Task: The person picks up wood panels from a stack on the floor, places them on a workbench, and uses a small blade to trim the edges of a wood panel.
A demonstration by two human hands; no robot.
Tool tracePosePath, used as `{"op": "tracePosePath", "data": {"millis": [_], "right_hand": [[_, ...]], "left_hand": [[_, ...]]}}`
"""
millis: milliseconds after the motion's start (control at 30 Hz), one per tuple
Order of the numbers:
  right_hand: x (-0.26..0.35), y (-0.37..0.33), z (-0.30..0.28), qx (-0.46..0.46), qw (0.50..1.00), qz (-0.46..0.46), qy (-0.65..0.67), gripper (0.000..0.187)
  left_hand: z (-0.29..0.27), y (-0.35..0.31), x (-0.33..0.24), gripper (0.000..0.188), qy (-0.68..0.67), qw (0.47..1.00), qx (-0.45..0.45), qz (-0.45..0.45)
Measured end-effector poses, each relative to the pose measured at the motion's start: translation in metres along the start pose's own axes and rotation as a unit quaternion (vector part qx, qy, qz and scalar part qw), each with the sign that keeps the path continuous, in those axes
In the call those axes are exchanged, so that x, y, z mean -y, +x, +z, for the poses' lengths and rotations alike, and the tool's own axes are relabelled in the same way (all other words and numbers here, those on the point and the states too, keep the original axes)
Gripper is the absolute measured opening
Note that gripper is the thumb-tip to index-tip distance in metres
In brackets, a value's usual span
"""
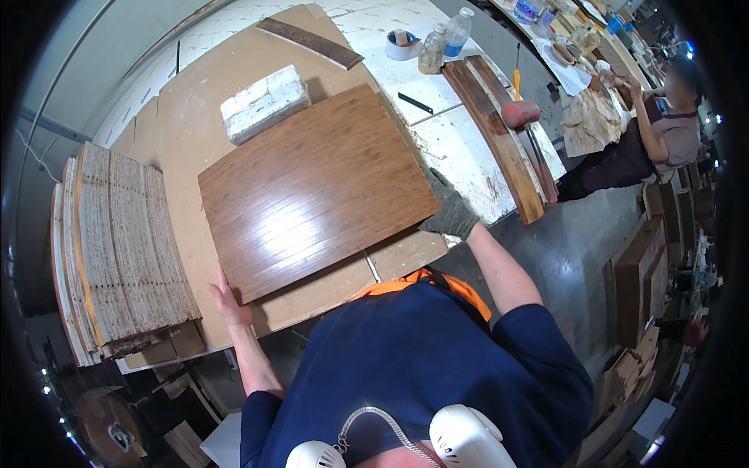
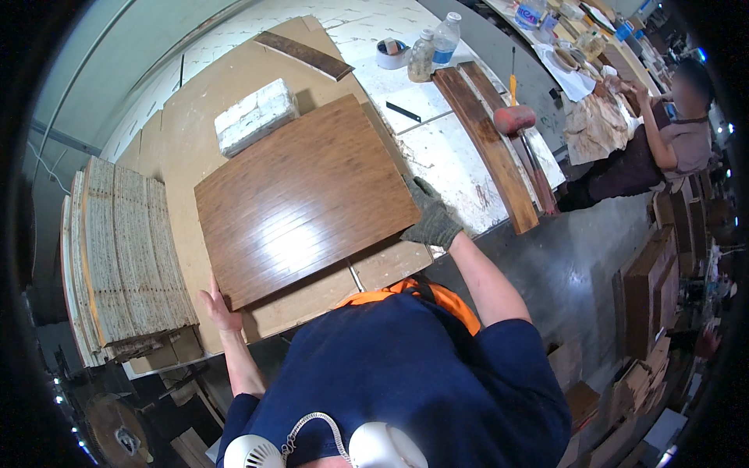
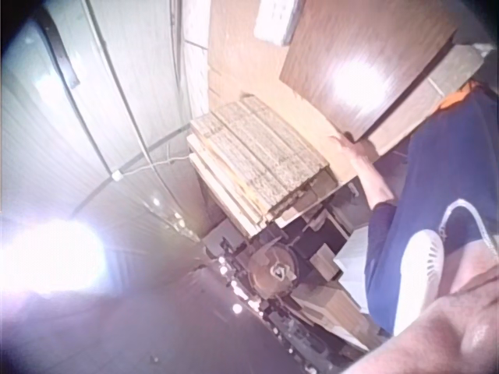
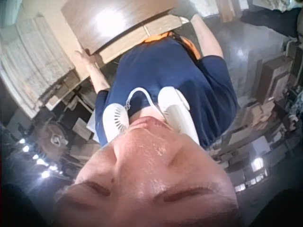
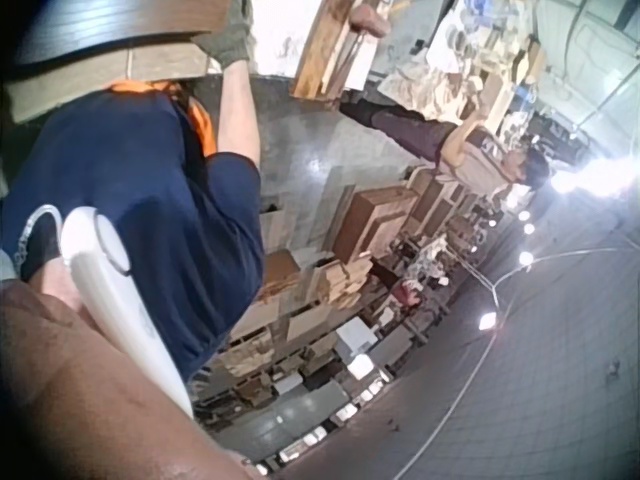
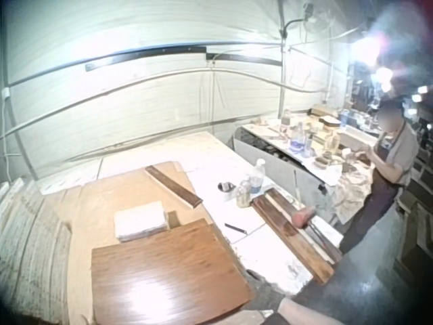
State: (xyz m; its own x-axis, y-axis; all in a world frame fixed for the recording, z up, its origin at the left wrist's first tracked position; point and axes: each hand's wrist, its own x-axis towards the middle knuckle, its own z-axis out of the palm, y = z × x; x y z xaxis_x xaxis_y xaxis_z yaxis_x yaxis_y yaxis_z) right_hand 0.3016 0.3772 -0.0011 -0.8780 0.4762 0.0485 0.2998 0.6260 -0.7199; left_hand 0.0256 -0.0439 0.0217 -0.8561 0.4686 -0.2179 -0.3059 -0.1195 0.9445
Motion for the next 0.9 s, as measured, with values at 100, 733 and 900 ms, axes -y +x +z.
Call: {"op": "tracePosePath", "data": {"millis": [100, 733, 900], "right_hand": [[-0.005, 0.001, 0.002, 0.013, 1.000, 0.017, 0.005, 0.119], [0.023, -0.015, -0.009, 0.017, 0.994, 0.098, -0.048, 0.102], [0.016, -0.016, -0.007, 0.030, 0.995, 0.089, -0.034, 0.106]], "left_hand": [[0.003, 0.000, 0.001, 0.092, -0.012, 1.000, 0.010, 0.008], [0.007, -0.041, 0.001, 0.104, 0.130, 0.990, 0.019, 0.046], [0.010, -0.037, 0.000, 0.099, 0.204, 0.978, -0.035, -0.012]]}}
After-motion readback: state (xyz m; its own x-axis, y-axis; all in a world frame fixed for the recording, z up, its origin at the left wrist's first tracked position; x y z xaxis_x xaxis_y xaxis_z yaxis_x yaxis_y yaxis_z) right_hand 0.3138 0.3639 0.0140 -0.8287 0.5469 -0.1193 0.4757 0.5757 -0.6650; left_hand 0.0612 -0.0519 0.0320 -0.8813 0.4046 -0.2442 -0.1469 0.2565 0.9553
